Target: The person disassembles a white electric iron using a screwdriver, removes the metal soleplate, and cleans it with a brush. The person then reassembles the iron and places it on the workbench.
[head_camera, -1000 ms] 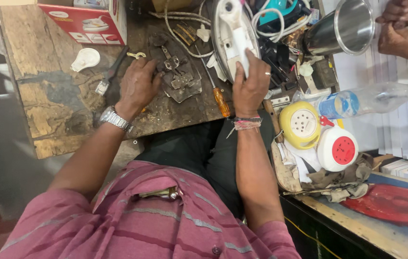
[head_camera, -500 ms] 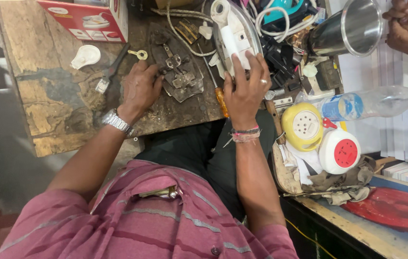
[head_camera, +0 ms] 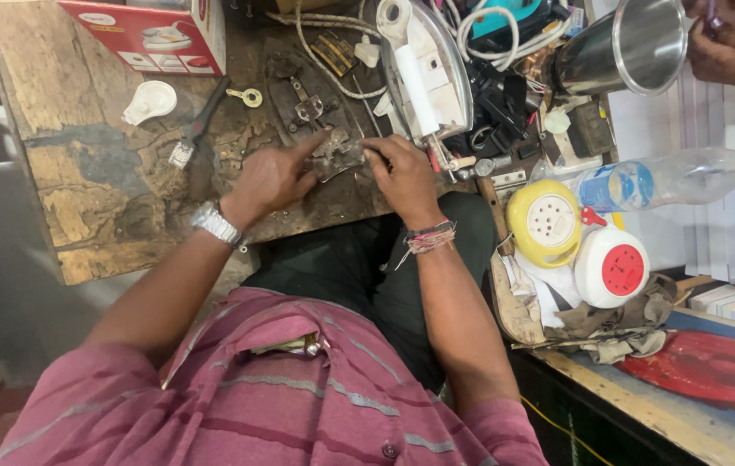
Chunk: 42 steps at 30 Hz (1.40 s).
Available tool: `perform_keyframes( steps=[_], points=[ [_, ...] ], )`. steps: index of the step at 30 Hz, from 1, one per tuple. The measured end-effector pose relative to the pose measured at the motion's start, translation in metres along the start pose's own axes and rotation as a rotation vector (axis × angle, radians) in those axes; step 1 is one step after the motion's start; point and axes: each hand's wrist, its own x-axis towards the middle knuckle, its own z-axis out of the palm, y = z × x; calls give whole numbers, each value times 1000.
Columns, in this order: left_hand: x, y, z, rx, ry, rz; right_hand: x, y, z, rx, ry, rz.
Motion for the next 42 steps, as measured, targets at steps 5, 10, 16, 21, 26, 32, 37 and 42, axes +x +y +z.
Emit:
perform_keyframes(
  steps=[5,10,16,21,26,32,37,42],
  points=[
    [25,-7,-5,70,-89,20,-1,6,-1,-32,-58,-2],
    [37,-12,-1,45,-79,51,0,9,0,-23,-96,-41],
    [32,-15,11,5,-42,22,0,12,-1,-33,-121,2],
    [27,-16,28,44,126,106,1,11,-1,-29,-111,1],
    [24,-16,35,191,12,55,1,9,-2,-37,-131,57],
    [10,-19,25,67,5,53,1,9,-3,-30,-131,45],
    [-8,-34,-7,33,-11,-14,-1,15,-2,-48,-183,88],
    [-13,-53,-56,-161,125,-150,-2,21,1,-80,-147,-49]
  ],
)
